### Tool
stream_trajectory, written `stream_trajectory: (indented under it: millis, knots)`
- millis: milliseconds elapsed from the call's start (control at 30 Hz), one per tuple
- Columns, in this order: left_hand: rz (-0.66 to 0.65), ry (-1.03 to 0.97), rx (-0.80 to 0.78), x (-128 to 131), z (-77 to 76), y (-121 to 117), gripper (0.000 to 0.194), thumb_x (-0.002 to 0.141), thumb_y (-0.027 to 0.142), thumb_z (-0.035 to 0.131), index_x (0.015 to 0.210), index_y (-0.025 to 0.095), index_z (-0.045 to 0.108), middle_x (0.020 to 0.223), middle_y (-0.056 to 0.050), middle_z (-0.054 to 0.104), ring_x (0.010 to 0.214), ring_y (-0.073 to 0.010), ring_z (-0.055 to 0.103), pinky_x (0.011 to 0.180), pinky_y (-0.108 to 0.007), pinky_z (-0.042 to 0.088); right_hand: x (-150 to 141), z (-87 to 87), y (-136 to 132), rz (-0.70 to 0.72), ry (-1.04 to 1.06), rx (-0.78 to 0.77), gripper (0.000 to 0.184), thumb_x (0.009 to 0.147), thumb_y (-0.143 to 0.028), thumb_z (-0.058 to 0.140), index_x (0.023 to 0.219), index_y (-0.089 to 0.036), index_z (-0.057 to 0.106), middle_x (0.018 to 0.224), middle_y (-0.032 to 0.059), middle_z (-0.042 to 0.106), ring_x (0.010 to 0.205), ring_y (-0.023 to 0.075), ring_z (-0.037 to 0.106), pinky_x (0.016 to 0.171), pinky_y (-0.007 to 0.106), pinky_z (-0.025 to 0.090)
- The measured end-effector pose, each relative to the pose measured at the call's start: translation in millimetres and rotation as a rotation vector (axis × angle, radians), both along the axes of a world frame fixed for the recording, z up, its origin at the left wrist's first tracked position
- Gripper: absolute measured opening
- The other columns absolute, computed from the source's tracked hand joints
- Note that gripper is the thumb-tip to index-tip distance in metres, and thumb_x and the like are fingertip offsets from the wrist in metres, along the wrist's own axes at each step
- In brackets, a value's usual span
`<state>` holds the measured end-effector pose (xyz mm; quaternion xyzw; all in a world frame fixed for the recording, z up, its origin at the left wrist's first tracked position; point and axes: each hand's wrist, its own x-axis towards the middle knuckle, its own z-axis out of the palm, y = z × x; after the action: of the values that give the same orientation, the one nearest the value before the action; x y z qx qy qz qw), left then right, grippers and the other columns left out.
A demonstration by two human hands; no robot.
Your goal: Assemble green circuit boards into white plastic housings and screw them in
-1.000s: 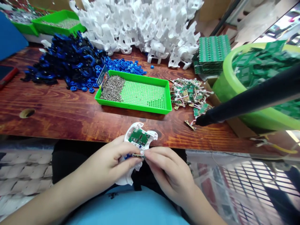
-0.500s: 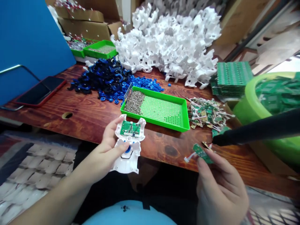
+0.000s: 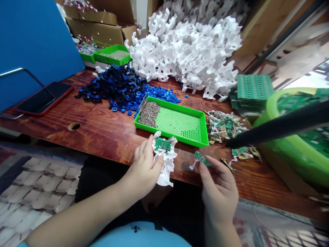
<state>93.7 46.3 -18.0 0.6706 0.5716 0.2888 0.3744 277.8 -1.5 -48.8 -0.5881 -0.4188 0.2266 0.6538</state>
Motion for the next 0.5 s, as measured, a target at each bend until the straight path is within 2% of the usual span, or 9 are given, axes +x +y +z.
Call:
stream_trajectory:
  millis: [133, 267, 333, 400, 433, 500]
  knots:
    - [-0.032, 0.100, 0.053, -1.6, -3.3, 1.6, 0.061, 0.089, 0.034, 0.040, 0.141, 0.006, 0.026, 0.142, -0.019, 0.036, 0.134, -0.0308, 0.026, 0.111, -0.052, 0.019, 2.0, 3.6, 0.9, 0.053, 0.021, -0.047, 0.030, 0.076, -0.022, 0.069, 0.106, -0.024, 0.065, 0.099, 0.0029, 0.068, 0.082, 0.0117, 0.065, 0.076, 0.023, 0.054]
    - [0.000, 0.181, 0.096, -16.8, -1.6, 4.1, 0.062, 0.089, 0.043, 0.040, 0.138, 0.007, 0.032, 0.138, -0.019, 0.042, 0.131, -0.0308, 0.033, 0.108, -0.051, 0.026, 1.3, 7.1, 1.1, 0.095, 0.007, -0.070, 0.028, 0.078, -0.022, 0.067, 0.106, -0.023, 0.064, 0.094, 0.0026, 0.068, 0.079, 0.0106, 0.065, 0.074, 0.022, 0.054]
    - [0.041, 0.214, 0.130, -32.4, 9.2, 13.9, 0.057, 0.091, 0.047, 0.036, 0.135, 0.011, 0.037, 0.135, -0.015, 0.047, 0.127, -0.0268, 0.041, 0.106, -0.044, 0.034, 1.2, 7.4, 1.0, 0.095, 0.012, -0.067, 0.028, 0.078, -0.022, 0.067, 0.105, -0.022, 0.064, 0.094, 0.0035, 0.067, 0.079, 0.0120, 0.065, 0.074, 0.025, 0.055]
    - [0.127, 0.266, 0.191, -54.2, 27.3, 32.6, 0.052, 0.093, 0.045, 0.032, 0.132, 0.012, 0.041, 0.129, -0.011, 0.052, 0.120, -0.0221, 0.048, 0.104, -0.037, 0.036, 1.4, 6.6, 0.9, 0.089, 0.028, -0.057, 0.027, 0.078, -0.022, 0.067, 0.105, -0.021, 0.064, 0.094, 0.0045, 0.067, 0.079, 0.0135, 0.066, 0.074, 0.028, 0.056]
    - [0.194, 0.310, 0.225, -67.0, 37.6, 45.0, 0.052, 0.094, 0.045, 0.030, 0.130, 0.009, 0.042, 0.132, -0.013, 0.049, 0.124, -0.0235, 0.044, 0.107, -0.038, 0.031, 1.6, 5.9, 0.9, 0.086, 0.039, -0.052, 0.027, 0.078, -0.022, 0.067, 0.105, -0.021, 0.063, 0.093, 0.0047, 0.067, 0.079, 0.0138, 0.066, 0.074, 0.029, 0.056]
    - [0.333, 0.411, 0.288, -94.2, 55.6, 72.9, 0.060, 0.094, 0.046, 0.029, 0.131, 0.000, 0.037, 0.142, -0.017, 0.035, 0.135, -0.0310, 0.024, 0.114, -0.043, 0.012, 1.9, 4.6, 0.9, 0.081, 0.059, -0.038, 0.027, 0.078, -0.022, 0.067, 0.104, -0.021, 0.063, 0.093, 0.0045, 0.067, 0.079, 0.0138, 0.066, 0.074, 0.028, 0.056]
